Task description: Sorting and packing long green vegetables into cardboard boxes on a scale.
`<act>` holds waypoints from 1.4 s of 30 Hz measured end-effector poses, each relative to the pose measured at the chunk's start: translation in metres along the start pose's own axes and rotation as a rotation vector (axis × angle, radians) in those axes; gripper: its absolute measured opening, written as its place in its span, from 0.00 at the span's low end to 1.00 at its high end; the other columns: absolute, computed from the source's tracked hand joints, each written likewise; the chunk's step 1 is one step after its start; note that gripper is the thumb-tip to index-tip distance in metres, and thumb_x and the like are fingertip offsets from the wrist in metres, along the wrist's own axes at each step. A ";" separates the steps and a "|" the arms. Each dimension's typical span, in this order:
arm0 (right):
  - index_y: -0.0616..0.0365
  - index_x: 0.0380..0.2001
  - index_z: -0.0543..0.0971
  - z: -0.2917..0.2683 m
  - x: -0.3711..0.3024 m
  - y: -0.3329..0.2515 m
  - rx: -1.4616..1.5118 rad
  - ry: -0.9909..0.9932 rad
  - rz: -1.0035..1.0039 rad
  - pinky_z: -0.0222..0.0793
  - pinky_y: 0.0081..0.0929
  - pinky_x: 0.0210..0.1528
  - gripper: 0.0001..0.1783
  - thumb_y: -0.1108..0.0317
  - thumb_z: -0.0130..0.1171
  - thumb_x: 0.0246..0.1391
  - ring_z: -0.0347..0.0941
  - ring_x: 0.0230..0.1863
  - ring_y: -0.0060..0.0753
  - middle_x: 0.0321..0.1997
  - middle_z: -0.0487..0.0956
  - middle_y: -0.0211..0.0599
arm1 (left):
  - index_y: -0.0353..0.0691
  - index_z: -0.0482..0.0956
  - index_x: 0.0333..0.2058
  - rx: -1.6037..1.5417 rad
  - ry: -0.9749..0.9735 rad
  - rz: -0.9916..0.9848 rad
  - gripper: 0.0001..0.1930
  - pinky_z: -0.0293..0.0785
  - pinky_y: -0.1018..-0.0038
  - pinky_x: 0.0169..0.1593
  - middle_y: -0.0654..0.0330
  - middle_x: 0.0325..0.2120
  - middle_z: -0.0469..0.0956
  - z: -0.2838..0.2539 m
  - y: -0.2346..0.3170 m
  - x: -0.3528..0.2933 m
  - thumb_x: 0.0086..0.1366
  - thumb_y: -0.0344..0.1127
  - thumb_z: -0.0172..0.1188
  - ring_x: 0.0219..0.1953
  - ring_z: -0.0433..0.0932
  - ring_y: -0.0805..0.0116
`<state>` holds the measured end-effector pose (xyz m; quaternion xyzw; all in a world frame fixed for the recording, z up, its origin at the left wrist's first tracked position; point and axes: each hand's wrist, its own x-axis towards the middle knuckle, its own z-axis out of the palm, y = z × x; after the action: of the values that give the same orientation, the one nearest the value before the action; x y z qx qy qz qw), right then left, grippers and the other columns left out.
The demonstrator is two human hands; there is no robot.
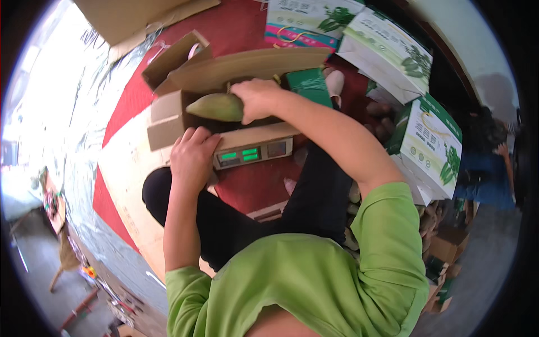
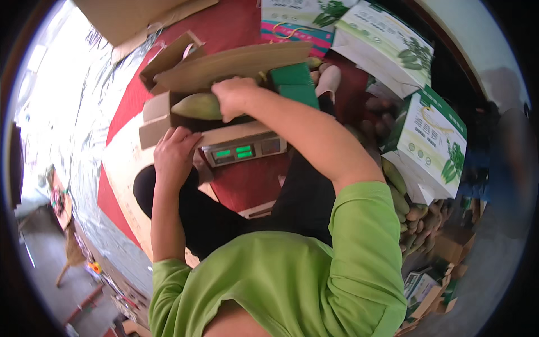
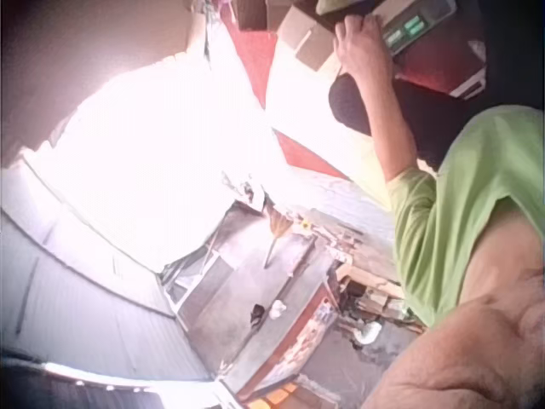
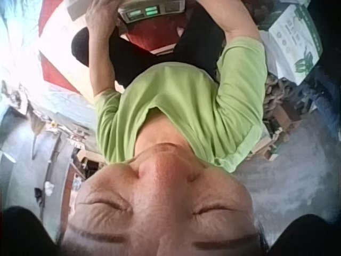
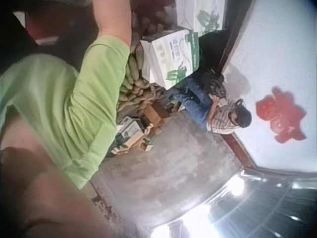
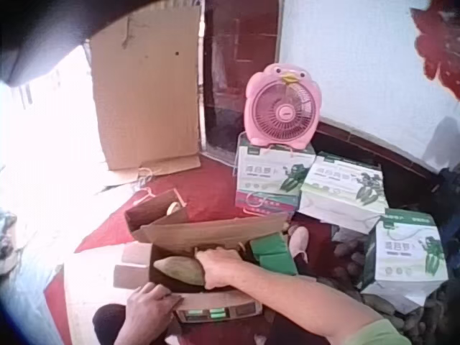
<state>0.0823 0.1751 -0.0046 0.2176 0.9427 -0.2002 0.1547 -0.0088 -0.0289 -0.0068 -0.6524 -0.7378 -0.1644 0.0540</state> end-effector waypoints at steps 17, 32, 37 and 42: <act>0.62 0.58 0.68 0.001 0.019 0.001 0.527 0.105 -0.374 0.67 0.37 0.58 0.34 0.64 0.65 0.48 0.71 0.57 0.45 0.57 0.73 0.49 | 0.55 0.83 0.32 -0.017 -0.051 -0.032 0.10 0.73 0.66 0.43 0.67 0.31 0.73 0.000 -0.022 -0.009 0.50 0.35 0.59 0.41 0.74 0.63; 0.64 0.55 0.73 -0.007 -0.147 0.164 0.697 0.999 0.173 0.68 0.26 0.49 0.21 0.62 0.51 0.64 0.75 0.49 0.32 0.50 0.78 0.42 | 0.55 0.82 0.22 0.115 0.023 0.017 0.04 0.71 0.71 0.37 0.70 0.31 0.76 0.013 -0.013 -0.018 0.50 0.38 0.59 0.41 0.75 0.68; 0.64 0.53 0.75 0.094 -0.181 0.314 0.374 0.891 0.481 0.70 0.30 0.49 0.23 0.57 0.52 0.62 0.77 0.46 0.36 0.50 0.78 0.47 | 0.55 0.82 0.22 0.107 0.022 0.030 0.04 0.71 0.71 0.38 0.70 0.31 0.76 0.016 -0.011 -0.011 0.50 0.38 0.59 0.42 0.74 0.68; 0.62 0.59 0.70 0.237 -0.206 0.356 0.189 0.417 0.715 0.68 0.38 0.56 0.26 0.62 0.55 0.58 0.72 0.55 0.49 0.59 0.72 0.51 | 0.54 0.80 0.22 0.115 -0.016 0.009 0.04 0.70 0.72 0.38 0.71 0.30 0.73 0.011 -0.007 -0.015 0.52 0.40 0.58 0.40 0.73 0.69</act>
<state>0.4755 0.2916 -0.2430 0.5800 0.7964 -0.1713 -0.0003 -0.0117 -0.0404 -0.0223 -0.6528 -0.7436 -0.1164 0.0861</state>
